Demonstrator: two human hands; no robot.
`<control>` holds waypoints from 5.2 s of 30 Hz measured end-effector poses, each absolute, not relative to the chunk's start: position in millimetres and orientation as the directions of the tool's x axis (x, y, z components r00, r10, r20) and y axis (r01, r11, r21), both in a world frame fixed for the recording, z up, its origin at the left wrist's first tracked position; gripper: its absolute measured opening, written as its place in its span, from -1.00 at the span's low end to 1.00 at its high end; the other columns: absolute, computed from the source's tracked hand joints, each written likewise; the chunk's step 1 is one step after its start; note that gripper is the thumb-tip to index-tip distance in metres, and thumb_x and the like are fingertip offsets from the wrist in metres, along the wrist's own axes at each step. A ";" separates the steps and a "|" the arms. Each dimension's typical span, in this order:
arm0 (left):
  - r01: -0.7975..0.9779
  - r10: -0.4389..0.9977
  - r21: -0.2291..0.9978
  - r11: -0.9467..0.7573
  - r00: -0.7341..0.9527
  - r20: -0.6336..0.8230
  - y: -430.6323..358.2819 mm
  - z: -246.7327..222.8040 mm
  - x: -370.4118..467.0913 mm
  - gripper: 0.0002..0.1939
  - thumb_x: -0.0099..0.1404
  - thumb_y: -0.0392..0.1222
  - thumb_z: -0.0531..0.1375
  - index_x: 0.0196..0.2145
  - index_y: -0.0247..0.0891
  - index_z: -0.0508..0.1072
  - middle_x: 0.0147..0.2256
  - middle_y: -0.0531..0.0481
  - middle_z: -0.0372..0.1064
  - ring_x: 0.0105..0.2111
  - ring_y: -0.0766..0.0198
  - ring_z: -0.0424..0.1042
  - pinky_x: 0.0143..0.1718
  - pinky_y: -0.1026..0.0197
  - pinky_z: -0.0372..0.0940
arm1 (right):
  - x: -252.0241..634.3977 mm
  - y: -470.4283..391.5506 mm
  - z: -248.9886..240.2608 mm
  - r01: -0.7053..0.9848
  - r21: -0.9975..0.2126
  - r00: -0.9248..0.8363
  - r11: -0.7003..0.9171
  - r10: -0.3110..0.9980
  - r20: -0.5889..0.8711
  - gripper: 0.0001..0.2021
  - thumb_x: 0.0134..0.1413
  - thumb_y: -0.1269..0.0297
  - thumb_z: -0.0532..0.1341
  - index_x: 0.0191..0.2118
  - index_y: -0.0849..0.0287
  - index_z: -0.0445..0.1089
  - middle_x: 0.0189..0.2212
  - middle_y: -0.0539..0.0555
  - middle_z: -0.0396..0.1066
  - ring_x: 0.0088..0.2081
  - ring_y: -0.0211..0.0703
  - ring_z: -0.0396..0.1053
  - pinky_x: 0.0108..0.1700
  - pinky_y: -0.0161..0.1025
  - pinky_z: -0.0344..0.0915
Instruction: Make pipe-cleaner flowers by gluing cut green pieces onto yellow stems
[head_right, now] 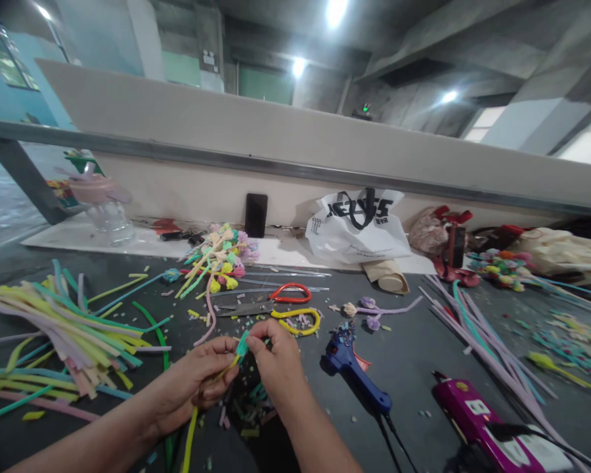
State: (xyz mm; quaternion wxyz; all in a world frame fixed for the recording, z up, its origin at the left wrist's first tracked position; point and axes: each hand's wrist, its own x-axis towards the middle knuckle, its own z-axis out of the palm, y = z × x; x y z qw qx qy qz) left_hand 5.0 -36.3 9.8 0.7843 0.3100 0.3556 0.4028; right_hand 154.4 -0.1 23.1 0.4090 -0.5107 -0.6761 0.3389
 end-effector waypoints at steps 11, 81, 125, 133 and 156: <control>-0.357 0.872 0.815 0.456 0.365 -0.327 -37.9 10.8 8.9 -0.76 0.15 -0.01 0.11 -0.41 -0.23 0.19 -0.61 0.16 0.20 -0.79 0.59 -0.06 -0.76 0.42 -0.31 | 155.5 0.9 25.1 0.432 -0.856 -0.211 0.285 0.954 0.211 -0.96 -0.15 0.39 0.17 -0.53 0.16 0.28 -0.49 -0.01 0.36 -0.39 -0.19 0.30 -0.29 -0.27 0.18; -0.246 0.892 0.884 0.398 0.329 -0.310 -40.6 11.6 12.9 -0.79 0.10 -0.08 0.11 -0.53 -0.25 0.20 -0.69 0.22 0.11 -0.82 0.58 -0.10 -0.79 0.41 -0.28 | 163.4 1.6 25.5 0.278 -0.936 -0.335 0.216 0.935 0.116 -0.78 0.09 0.16 0.06 -0.34 0.16 0.36 -0.45 -0.01 0.33 -0.36 -0.22 0.27 -0.29 -0.30 0.19; 0.012 0.943 0.971 0.238 0.235 -0.234 -42.7 12.8 16.4 -0.86 0.14 -0.12 0.08 -0.43 -0.24 0.24 -0.68 0.22 0.10 -0.79 0.52 0.07 -0.79 0.45 -0.06 | 166.2 2.8 28.1 0.097 -0.994 -0.453 -0.043 0.888 -0.082 -0.81 -0.15 0.24 0.28 -0.39 0.21 0.33 -0.54 -0.07 0.28 -0.57 -0.37 0.17 -0.51 -0.39 0.14; -0.210 0.877 0.890 0.405 0.362 -0.314 -45.4 18.4 13.5 -0.69 0.17 0.07 0.05 -0.45 -0.26 0.21 -0.57 0.12 0.24 -0.77 0.57 0.04 -0.82 0.47 -0.23 | 166.1 1.3 31.1 0.052 -0.997 -0.466 -0.062 0.881 -0.079 -0.82 -0.19 0.25 0.30 -0.47 0.23 0.32 -0.57 -0.09 0.26 -0.56 -0.36 0.22 -0.47 -0.38 0.17; -0.190 0.896 0.916 0.352 0.351 -0.272 -41.6 3.8 10.0 -0.74 0.12 0.00 0.11 -0.49 -0.25 0.21 -0.67 0.20 0.20 -0.83 0.58 0.01 -0.86 0.49 -0.20 | 168.4 6.9 29.5 0.150 -0.984 -0.354 0.094 0.935 0.035 -0.64 0.01 0.09 0.13 -0.08 0.11 0.23 -0.18 0.06 0.29 -0.64 -0.46 0.17 -0.60 -0.40 0.20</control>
